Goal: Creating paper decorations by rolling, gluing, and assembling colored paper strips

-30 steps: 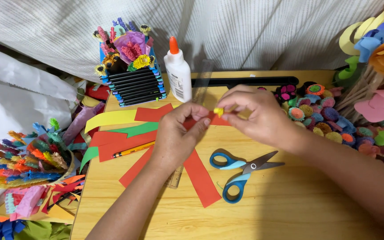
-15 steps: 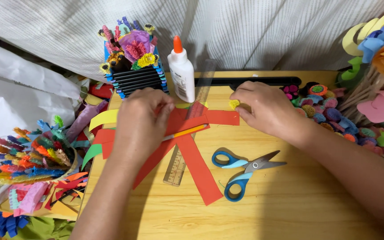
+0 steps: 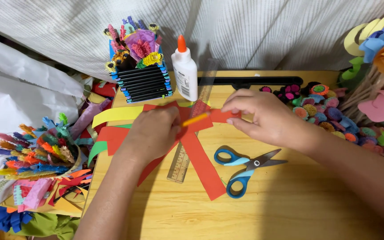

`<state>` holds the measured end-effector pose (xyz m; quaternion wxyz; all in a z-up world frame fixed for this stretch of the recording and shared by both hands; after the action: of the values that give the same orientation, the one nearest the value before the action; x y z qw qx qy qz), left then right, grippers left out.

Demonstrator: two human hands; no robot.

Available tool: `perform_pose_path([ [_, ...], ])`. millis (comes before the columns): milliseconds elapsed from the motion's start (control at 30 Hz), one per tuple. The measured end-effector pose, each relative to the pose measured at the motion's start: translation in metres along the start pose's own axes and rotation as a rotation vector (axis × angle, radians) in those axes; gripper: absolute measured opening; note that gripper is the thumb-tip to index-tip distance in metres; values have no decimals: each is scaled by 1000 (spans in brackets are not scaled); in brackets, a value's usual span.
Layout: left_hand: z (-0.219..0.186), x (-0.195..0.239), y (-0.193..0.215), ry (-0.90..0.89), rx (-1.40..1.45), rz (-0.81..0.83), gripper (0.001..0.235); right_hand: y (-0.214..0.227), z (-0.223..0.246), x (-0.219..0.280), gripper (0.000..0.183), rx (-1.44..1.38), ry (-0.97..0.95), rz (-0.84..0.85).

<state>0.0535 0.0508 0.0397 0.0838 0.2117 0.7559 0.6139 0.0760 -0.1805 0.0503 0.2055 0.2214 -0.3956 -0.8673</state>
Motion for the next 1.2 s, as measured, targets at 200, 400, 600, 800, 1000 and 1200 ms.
perform_pose_path([
  [200, 45, -12, -24, 71, -207, -92, 14, 4, 37, 34, 30, 199, -13, 194],
  [400, 8, 7, 9, 92, 133, -98, 42, -16, 11, 128, 27, 470, 421, 31],
  [600, 20, -3, -5, 104, 104, 30, 34, -2, 5, 152, 31, 415, 452, 0],
  [800, 16, -5, -2, 123, 103, -23, 30, -11, -5, 134, 59, 393, 379, -11],
  [1000, -37, -15, 5, -79, 255, -32, 9, -14, 2, 142, 58, 275, 346, 67],
  [1200, -111, -45, -7, -412, 161, 42, 19, 38, 1, 137, 48, 179, 106, -360],
])
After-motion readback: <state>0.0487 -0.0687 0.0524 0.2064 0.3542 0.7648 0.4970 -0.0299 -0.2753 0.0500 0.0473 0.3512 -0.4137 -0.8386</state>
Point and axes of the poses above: each hand's wrist, its own x-axis away from the middle knuckle, its own y-axis out of the back of the hand, z = x × y, the point moved 5 cm from there along -x, towards the middle knuckle, and after that the axes turned 11 degrees about -y, right-handed, at the moved point
